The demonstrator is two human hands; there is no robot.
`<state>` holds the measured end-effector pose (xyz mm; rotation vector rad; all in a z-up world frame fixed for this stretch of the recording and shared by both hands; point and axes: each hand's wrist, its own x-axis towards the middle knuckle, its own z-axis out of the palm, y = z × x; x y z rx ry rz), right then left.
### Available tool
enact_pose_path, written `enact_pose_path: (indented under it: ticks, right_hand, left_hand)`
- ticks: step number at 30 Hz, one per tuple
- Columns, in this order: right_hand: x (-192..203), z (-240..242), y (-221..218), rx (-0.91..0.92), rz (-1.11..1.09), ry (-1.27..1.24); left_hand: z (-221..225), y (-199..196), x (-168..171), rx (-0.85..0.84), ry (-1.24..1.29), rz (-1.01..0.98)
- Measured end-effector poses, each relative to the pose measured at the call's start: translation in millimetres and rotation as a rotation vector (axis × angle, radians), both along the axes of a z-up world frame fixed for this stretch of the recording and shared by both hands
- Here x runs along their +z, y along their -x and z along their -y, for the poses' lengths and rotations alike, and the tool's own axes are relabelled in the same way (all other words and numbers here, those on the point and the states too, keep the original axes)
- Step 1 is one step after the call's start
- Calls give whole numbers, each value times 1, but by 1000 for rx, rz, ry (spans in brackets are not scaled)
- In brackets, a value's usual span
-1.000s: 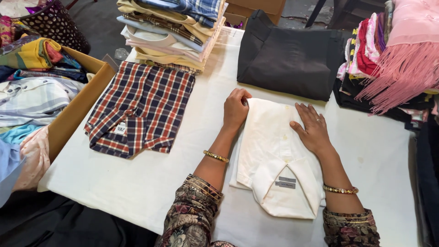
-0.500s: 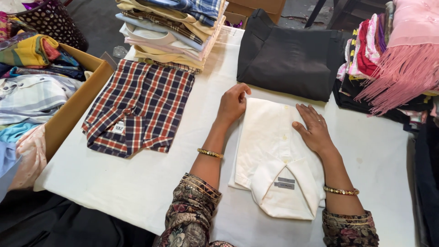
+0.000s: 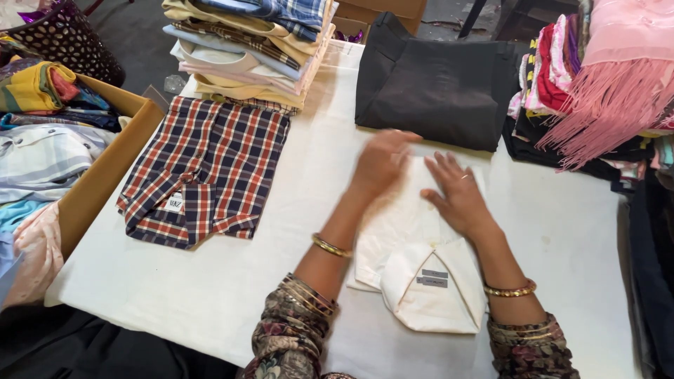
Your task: Folding a white long-sleeved shirt on a flat surface.
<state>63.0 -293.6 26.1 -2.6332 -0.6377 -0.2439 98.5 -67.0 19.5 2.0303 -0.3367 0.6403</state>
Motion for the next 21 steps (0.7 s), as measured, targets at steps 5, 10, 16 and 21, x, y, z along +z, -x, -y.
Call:
enact_pose_path:
  ticks: [5, 10, 16, 21]
  right_hand:
    - [-41, 28, -16, -9, -128, 61]
    - [-38, 35, -11, -194, -194, 191]
    - [-52, 63, 12, -216, -149, 174]
    - [-60, 96, 74, -201, -118, 186]
  left_hand:
    - [38, 12, -28, -162, -654, -241]
    - [32, 24, -15, -65, -830, -342]
    - [-1, 37, -27, 9, -809, -461]
    - [-24, 76, -42, -7, -790, -389]
